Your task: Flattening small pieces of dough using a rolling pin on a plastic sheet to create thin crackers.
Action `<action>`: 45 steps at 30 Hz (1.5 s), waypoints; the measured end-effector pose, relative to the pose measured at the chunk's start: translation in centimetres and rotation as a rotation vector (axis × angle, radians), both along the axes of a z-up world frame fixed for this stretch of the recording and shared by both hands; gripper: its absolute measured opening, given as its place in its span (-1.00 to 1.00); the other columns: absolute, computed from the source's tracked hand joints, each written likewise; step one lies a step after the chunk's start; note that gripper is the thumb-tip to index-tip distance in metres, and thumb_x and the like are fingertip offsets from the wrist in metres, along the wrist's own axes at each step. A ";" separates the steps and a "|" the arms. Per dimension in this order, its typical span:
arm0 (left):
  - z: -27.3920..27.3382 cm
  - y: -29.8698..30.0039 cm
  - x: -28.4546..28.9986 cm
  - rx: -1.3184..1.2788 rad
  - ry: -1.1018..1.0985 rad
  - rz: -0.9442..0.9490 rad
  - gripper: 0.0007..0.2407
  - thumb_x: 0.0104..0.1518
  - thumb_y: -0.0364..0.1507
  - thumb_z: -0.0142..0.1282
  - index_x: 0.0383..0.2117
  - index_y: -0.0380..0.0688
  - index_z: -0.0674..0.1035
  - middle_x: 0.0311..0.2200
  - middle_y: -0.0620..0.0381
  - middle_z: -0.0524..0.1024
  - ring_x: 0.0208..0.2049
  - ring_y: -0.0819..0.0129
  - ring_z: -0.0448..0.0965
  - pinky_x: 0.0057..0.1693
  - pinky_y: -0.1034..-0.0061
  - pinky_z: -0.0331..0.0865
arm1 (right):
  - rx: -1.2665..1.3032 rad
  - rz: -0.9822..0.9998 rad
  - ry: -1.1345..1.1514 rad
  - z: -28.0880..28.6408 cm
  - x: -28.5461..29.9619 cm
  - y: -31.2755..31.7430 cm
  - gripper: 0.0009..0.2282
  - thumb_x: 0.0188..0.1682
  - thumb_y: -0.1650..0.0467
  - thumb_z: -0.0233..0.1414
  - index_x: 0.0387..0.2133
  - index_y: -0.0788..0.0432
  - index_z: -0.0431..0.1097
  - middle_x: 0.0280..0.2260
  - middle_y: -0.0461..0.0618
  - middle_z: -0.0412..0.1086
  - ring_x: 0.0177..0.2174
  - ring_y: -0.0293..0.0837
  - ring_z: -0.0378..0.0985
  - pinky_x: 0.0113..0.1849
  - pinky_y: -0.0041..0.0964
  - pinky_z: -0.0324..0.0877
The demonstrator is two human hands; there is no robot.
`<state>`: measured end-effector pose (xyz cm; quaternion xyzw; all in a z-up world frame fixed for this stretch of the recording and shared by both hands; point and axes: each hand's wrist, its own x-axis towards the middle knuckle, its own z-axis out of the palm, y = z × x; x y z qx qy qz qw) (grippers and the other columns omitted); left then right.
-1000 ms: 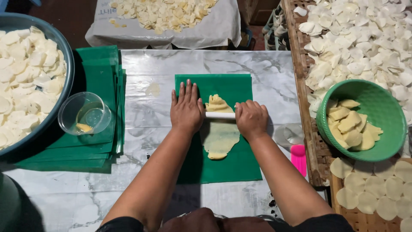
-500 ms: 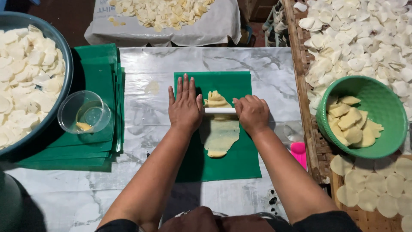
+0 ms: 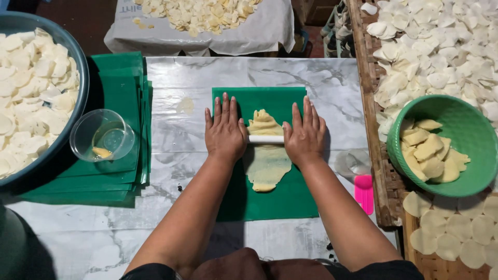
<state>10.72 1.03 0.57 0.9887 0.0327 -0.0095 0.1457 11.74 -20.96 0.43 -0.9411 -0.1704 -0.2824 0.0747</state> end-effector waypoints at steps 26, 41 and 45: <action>0.8 0.0 -4.8 0.002 0.001 0.014 -0.47 0.33 -0.23 -0.44 0.45 -0.10 0.04 0.50 0.01 -0.16 0.50 0.09 -0.23 0.49 0.08 -0.40 | -0.073 -0.013 0.124 -2.4 -4.3 -0.6 -0.47 0.17 0.16 -0.18 0.30 0.23 0.19 0.33 0.28 0.11 0.30 0.14 0.16 0.19 0.14 0.09; 1.6 0.4 -3.2 -0.003 0.027 0.035 -0.43 0.29 -0.21 -0.38 0.46 -0.03 -0.01 0.51 0.01 -0.22 0.51 0.06 -0.28 0.48 -0.06 -0.44 | 0.009 -0.117 0.544 -1.3 -1.0 -0.5 -0.42 0.21 0.03 -0.38 0.41 0.06 -0.04 0.42 0.23 -0.14 0.40 0.13 -0.16 0.27 0.41 -0.23; 1.1 -0.1 -7.6 0.018 0.069 -0.029 -0.44 0.28 -0.24 -0.39 0.46 -0.04 0.01 0.51 0.04 -0.19 0.51 0.10 -0.27 0.48 0.03 -0.42 | -0.038 -0.021 0.285 -2.5 -6.7 -1.7 -0.48 0.19 0.17 -0.20 0.34 0.21 0.12 0.39 0.26 -0.01 0.35 0.13 0.02 0.27 0.27 -0.14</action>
